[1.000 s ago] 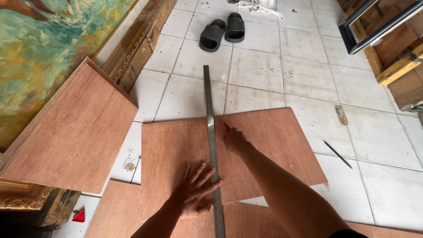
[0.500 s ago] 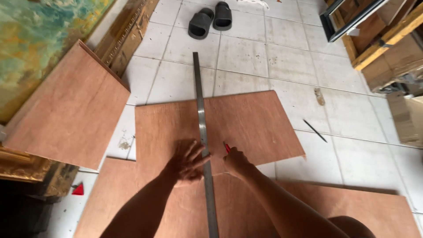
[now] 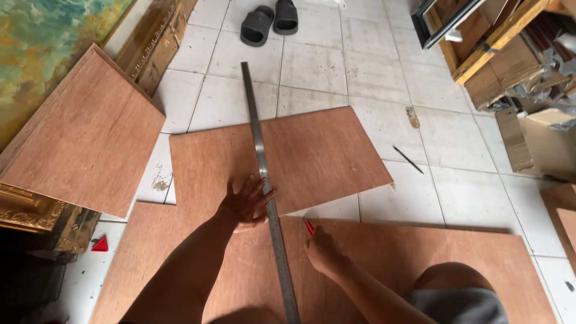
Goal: The person measures a plywood sheet with a long metal ruler, marks it with a pen, and then uses a utility knife to cut along the ruler's edge.
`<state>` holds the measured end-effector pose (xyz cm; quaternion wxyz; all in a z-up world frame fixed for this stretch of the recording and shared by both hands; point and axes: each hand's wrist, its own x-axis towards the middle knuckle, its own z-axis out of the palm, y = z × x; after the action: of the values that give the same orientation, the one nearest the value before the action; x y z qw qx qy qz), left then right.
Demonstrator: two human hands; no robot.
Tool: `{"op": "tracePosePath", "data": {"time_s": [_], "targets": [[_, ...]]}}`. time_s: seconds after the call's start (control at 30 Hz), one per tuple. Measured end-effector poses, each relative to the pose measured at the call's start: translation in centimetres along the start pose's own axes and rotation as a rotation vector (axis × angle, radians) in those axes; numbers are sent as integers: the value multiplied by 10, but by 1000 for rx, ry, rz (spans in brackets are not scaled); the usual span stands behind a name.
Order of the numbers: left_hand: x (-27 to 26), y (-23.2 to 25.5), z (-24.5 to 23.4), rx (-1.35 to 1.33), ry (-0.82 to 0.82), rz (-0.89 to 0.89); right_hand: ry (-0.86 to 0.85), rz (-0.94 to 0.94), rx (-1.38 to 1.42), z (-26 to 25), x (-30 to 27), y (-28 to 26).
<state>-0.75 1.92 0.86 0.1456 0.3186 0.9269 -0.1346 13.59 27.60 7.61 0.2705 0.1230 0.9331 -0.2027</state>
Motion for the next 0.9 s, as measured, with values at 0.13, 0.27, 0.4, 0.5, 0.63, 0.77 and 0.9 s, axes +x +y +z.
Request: {"op": "tracePosePath", "data": {"time_s": [0.13, 0.27, 0.4, 0.5, 0.63, 0.77, 0.9], "targets": [[-3, 3, -16, -11, -88, -19, 74, -62, 164, 8, 11, 22], [-33, -7, -7, -251, 53, -152, 209, -63, 269, -9, 32, -18], [-55, -46, 53, -402, 91, -760, 220, -206, 65, -8, 42, -96], [-63, -69, 77, -654, 192, -1073, 215, -162, 155, 11, 75, -90], [-27, -101, 115, -829, 233, -1303, 218, -41, 227, -32, 95, -70], [8, -165, 169, -863, 113, -1341, 392, 66, 235, -63, 202, 24], [24, -199, 140, -172, -253, -761, 592, 44, 153, -135, 224, 88]]}}
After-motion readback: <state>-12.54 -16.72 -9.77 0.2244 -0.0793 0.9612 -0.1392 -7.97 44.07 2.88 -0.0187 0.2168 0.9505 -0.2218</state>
